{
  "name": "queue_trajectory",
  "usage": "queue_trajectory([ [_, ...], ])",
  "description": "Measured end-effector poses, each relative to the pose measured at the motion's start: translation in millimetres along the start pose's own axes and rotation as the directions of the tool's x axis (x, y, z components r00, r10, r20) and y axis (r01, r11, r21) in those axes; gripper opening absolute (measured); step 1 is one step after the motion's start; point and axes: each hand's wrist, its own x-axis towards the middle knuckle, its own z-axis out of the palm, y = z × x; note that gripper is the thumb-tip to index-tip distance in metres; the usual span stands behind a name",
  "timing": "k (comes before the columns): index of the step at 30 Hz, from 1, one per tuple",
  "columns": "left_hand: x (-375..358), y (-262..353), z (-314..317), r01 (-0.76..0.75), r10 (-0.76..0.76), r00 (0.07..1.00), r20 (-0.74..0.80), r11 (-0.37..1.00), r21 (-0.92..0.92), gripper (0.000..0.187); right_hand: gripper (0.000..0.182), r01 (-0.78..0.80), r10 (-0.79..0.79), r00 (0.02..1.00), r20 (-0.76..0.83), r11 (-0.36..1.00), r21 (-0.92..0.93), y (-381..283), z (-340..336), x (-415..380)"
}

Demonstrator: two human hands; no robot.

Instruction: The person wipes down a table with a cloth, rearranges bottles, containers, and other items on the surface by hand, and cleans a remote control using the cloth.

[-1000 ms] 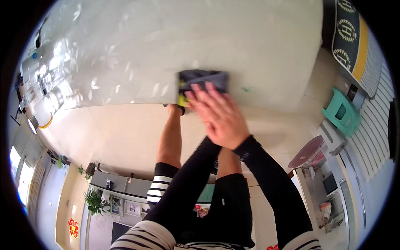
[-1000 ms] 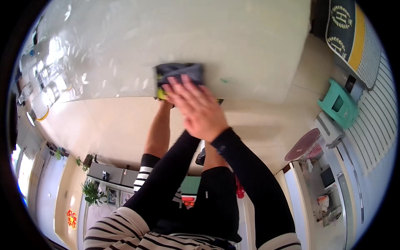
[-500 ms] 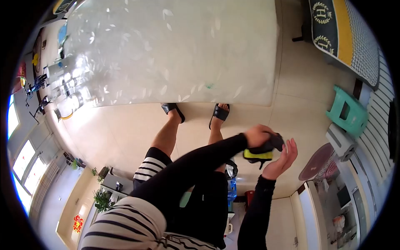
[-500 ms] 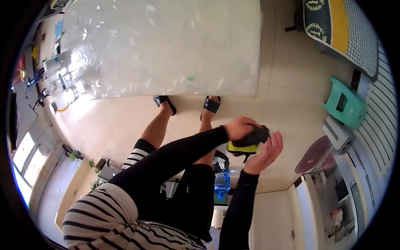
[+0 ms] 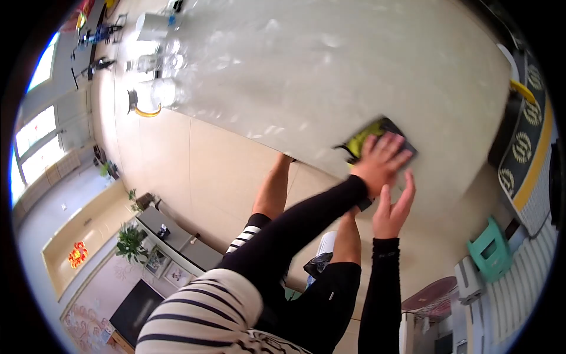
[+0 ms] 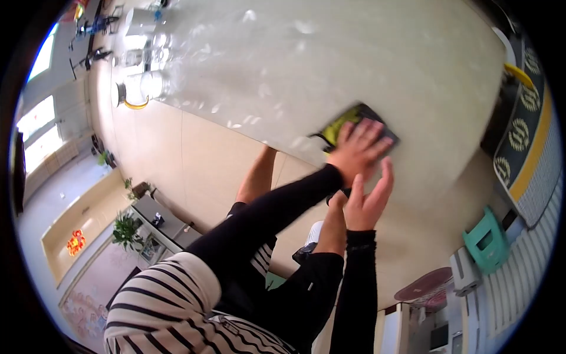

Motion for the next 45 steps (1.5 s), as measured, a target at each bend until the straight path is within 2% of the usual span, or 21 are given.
queue_trajectory([
  [2,11,-9,15,-0.074,0.074,0.994,-0.074,0.997,0.007,0.059,0.059,-0.114,0.120,0.992,-0.033,0.984,0.134,1,38,28],
  [4,20,-44,-15,-0.269,0.269,0.963,0.015,0.963,-0.005,0.055,0.060,-0.353,0.358,0.933,-0.029,0.929,0.110,-7,51,54],
  [5,27,-74,-24,-0.363,0.362,0.932,0.028,0.930,0.060,0.056,0.060,-0.304,0.309,0.949,-0.061,0.949,0.085,-13,60,66],
  [6,31,-104,-47,-0.347,0.349,0.937,-0.002,0.932,0.109,0.054,0.060,-0.245,0.250,0.964,-0.094,0.968,0.062,-21,69,79],
  [11,22,-290,-203,0.042,-0.034,0.964,-0.265,0.999,0.026,0.048,0.057,-0.057,0.038,0.995,-0.089,0.975,-0.214,-84,147,137],
  [15,-78,-356,-298,0.432,-0.392,0.840,-0.374,0.902,0.024,0.062,0.057,0.092,-0.101,0.995,-0.009,0.942,-0.324,-138,218,187],
  [18,-170,-352,-270,0.651,-0.589,0.678,-0.439,0.759,-0.014,0.070,0.057,0.132,-0.149,0.989,-0.008,0.898,-0.421,-158,252,219],
  [22,-135,-317,-258,0.876,-0.855,0.348,-0.384,0.442,-0.192,0.064,0.056,0.146,-0.188,0.982,-0.021,0.826,-0.545,-149,272,248],
  [23,-111,-316,-254,0.838,-0.797,0.398,-0.455,0.517,-0.173,0.062,0.055,0.164,-0.230,0.972,-0.040,0.794,-0.585,-144,279,249],
  [25,-55,-310,-247,0.595,-0.639,0.658,-0.398,0.765,-0.245,0.055,0.054,0.198,-0.319,0.945,-0.067,0.724,-0.661,-130,293,246],
  [26,-28,-303,-208,0.534,-0.539,0.798,-0.269,0.840,-0.096,0.055,0.053,0.205,-0.326,0.943,-0.071,0.736,-0.645,-128,293,244],
  [27,-16,-294,-220,0.380,-0.431,0.861,-0.270,0.898,-0.221,0.058,0.053,0.215,-0.332,0.941,-0.074,0.750,-0.625,-128,292,242],
  [28,-16,-288,-227,0.396,-0.418,0.875,-0.245,0.908,-0.137,0.061,0.052,0.222,-0.335,0.939,-0.080,0.765,-0.604,-126,292,242],
  [30,-53,-295,-242,0.323,-0.360,0.916,-0.175,0.923,-0.210,0.064,0.053,0.211,-0.322,0.944,-0.075,0.763,-0.611,-124,289,242],
  [31,-81,-296,-243,0.323,-0.326,0.937,-0.126,0.945,-0.045,0.065,0.053,0.191,-0.306,0.948,-0.088,0.769,-0.610,-127,292,241],
  [34,-139,-317,-265,0.323,-0.323,0.946,-0.013,0.946,0.028,0.069,0.054,0.188,-0.296,0.952,-0.083,0.775,-0.603,-131,291,238],
  [36,-115,-337,-287,0.324,-0.324,0.946,-0.007,0.944,0.062,0.068,0.054,0.187,-0.294,0.952,-0.084,0.777,-0.601,-132,295,240],
  [38,-73,-342,-289,0.452,-0.445,0.891,-0.087,0.887,0.095,0.067,0.054,0.168,-0.283,0.955,-0.089,0.765,-0.622,-129,293,238],
  [42,39,-351,-277,0.773,-0.696,0.550,-0.462,0.634,-0.035,0.066,0.056,0.172,-0.259,0.964,-0.058,0.777,-0.606,-132,288,241],
  [43,53,-349,-276,0.786,-0.691,0.529,-0.493,0.618,-0.023,0.066,0.057,0.189,-0.248,0.968,-0.038,0.820,-0.540,-136,283,243],
  [45,43,-344,-275,0.710,-0.630,0.628,-0.456,0.705,0.003,0.066,0.058,0.249,-0.322,0.945,-0.056,0.818,-0.518,-147,271,262],
])
